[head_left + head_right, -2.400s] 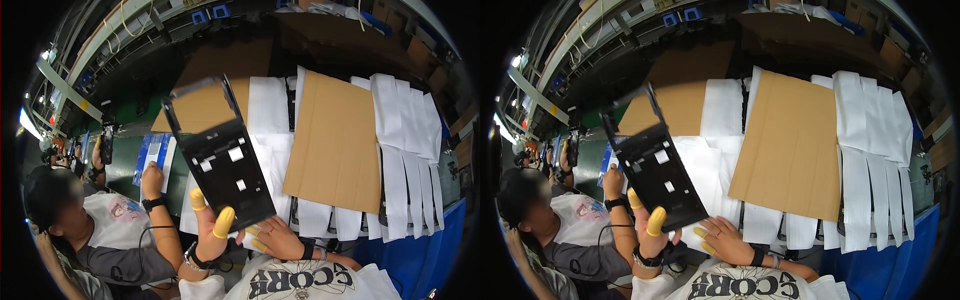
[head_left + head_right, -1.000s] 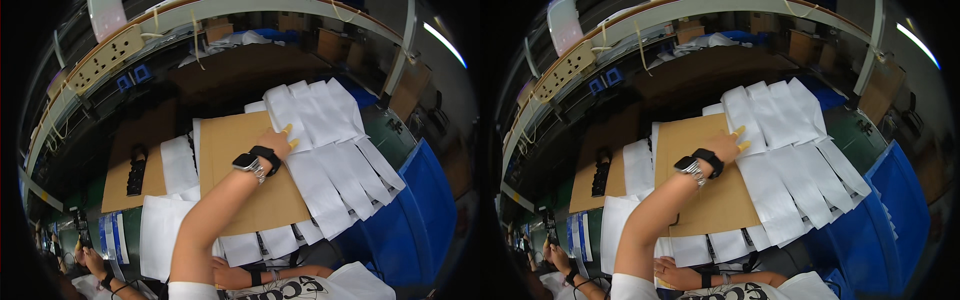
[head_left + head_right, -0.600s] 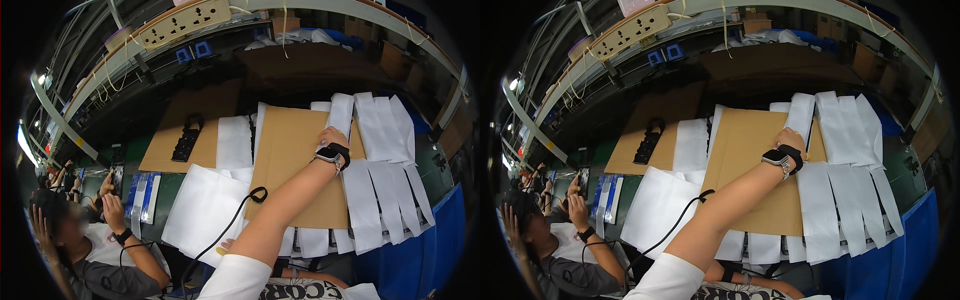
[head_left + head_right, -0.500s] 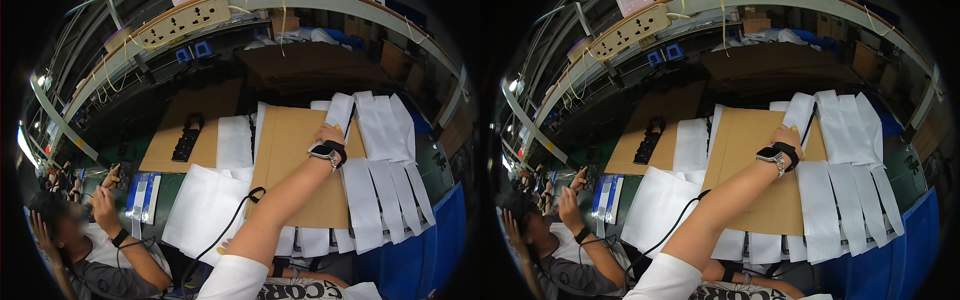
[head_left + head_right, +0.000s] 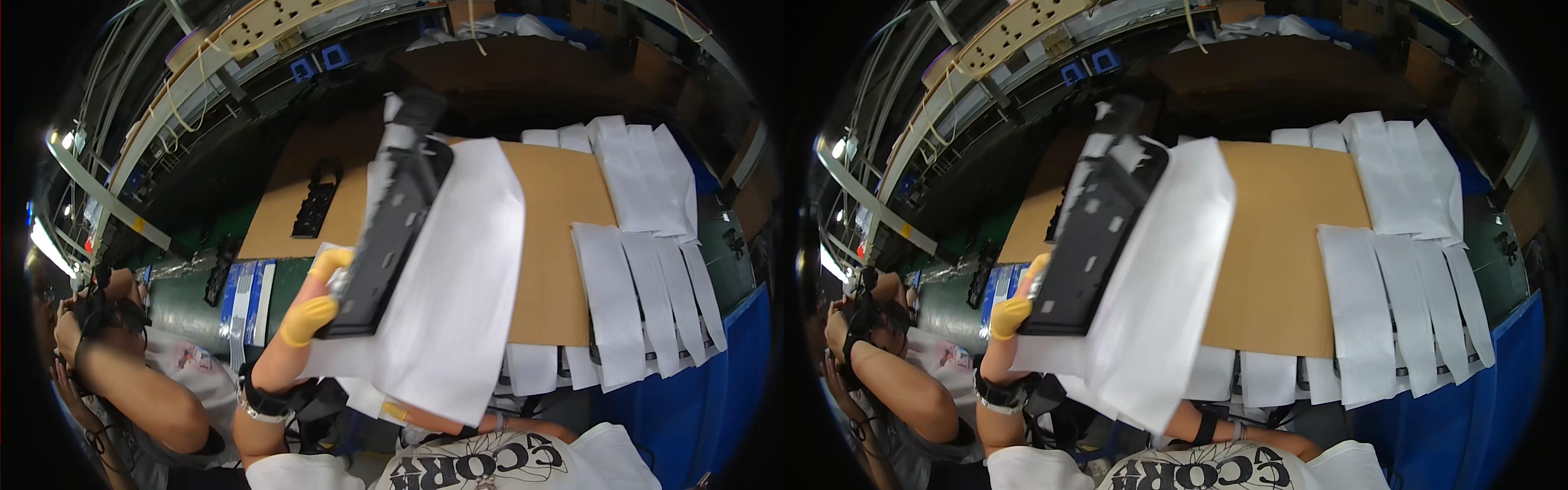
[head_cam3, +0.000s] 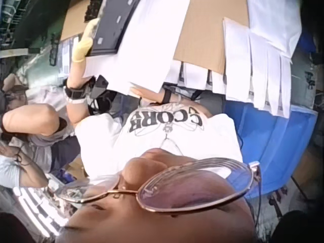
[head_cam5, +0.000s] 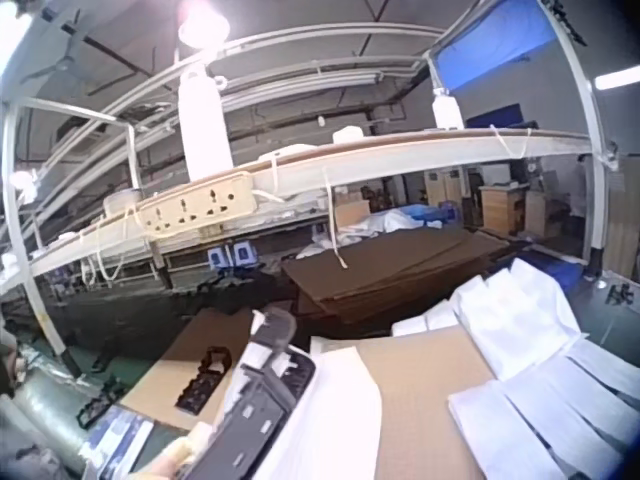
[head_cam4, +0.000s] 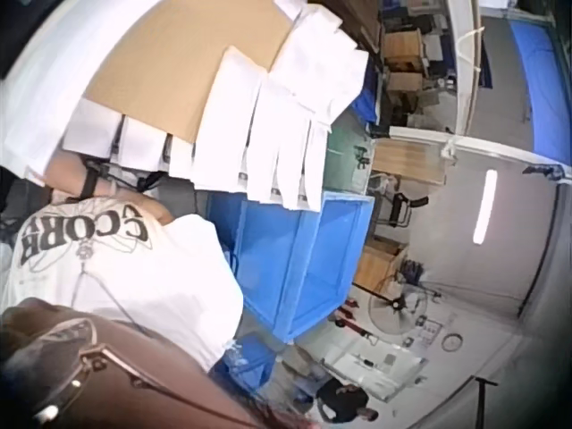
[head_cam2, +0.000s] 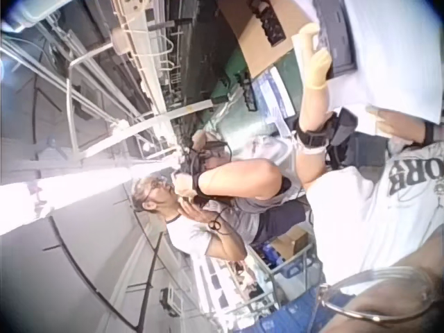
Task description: The worker is assembling electronic components, specifically handling plastic housings and internal parts at a factory workstation.
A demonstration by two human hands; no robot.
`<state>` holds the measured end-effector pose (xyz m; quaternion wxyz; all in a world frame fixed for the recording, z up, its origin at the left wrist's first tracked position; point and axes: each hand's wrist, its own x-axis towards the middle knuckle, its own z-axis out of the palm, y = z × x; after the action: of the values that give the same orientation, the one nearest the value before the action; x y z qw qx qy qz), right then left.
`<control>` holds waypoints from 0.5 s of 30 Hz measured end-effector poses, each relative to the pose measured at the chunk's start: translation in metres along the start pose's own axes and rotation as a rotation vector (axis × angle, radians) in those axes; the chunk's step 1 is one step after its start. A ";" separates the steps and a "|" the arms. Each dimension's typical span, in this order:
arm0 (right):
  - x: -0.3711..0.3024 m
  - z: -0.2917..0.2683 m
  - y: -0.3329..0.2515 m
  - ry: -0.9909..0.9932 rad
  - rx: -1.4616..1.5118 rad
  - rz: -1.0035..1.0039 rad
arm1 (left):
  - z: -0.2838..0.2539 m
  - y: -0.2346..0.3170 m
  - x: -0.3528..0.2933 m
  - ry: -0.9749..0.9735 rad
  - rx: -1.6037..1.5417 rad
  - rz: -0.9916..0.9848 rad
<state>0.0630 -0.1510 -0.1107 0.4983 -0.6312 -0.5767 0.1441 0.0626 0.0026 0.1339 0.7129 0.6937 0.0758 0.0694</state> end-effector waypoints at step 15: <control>0.023 -0.027 -0.025 0.271 -0.055 -0.158 | -0.029 -0.112 -0.080 0.306 0.869 -0.271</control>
<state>0.0757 -0.1480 -0.0692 0.5639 -0.6109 -0.5557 0.0022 -0.0227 0.0119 0.0223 0.3402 0.8932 0.2914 0.0391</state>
